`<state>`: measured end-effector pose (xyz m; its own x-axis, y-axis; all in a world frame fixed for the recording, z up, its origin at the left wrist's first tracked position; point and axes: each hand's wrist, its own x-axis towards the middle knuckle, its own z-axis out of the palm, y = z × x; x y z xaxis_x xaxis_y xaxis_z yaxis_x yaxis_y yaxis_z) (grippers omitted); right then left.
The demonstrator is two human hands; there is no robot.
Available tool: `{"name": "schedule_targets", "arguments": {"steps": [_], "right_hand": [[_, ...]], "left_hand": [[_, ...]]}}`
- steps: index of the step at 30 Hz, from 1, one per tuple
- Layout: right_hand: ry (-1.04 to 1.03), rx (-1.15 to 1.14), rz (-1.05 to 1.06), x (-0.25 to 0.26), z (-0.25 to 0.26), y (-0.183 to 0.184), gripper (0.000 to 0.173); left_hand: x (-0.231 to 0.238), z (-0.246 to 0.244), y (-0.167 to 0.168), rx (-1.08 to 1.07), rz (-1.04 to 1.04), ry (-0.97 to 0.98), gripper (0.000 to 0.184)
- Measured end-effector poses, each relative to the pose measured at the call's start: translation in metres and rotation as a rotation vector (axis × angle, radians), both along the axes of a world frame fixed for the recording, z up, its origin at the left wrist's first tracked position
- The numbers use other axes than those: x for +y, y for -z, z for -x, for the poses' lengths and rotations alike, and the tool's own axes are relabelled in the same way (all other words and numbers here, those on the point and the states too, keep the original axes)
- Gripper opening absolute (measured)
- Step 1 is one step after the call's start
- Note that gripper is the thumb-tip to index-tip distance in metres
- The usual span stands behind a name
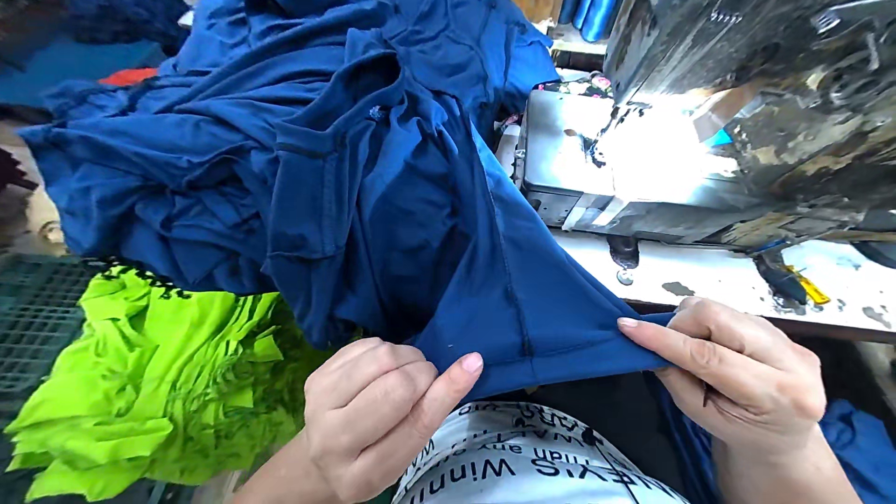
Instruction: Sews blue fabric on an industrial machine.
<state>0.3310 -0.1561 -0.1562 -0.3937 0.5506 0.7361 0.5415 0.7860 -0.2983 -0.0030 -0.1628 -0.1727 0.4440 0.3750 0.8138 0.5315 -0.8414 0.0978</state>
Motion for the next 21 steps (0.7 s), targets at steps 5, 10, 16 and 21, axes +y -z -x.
{"name": "schedule_targets", "arguments": {"steps": [5, 10, 16, 21], "right_hand": [[0.055, 0.01, 0.0, 0.0, -0.001, 0.0, 0.019], [-0.035, 0.144, 0.174, 0.005, 0.013, 0.021, 0.025], [-0.029, 0.595, 0.929, 0.015, 0.036, 0.071, 0.03], [0.109, 0.925, 1.24, 0.051, 0.024, 0.057, 0.029]], "left_hand": [[0.015, -0.021, 0.011, -0.292, 0.141, 0.087, 0.012], [0.057, -0.064, -0.02, -0.634, 0.429, 0.377, 0.014], [0.188, -0.112, -0.029, 0.131, 0.277, 0.068, 0.01], [0.25, -0.173, -0.056, 0.403, 0.753, -0.202, 0.021]]}}
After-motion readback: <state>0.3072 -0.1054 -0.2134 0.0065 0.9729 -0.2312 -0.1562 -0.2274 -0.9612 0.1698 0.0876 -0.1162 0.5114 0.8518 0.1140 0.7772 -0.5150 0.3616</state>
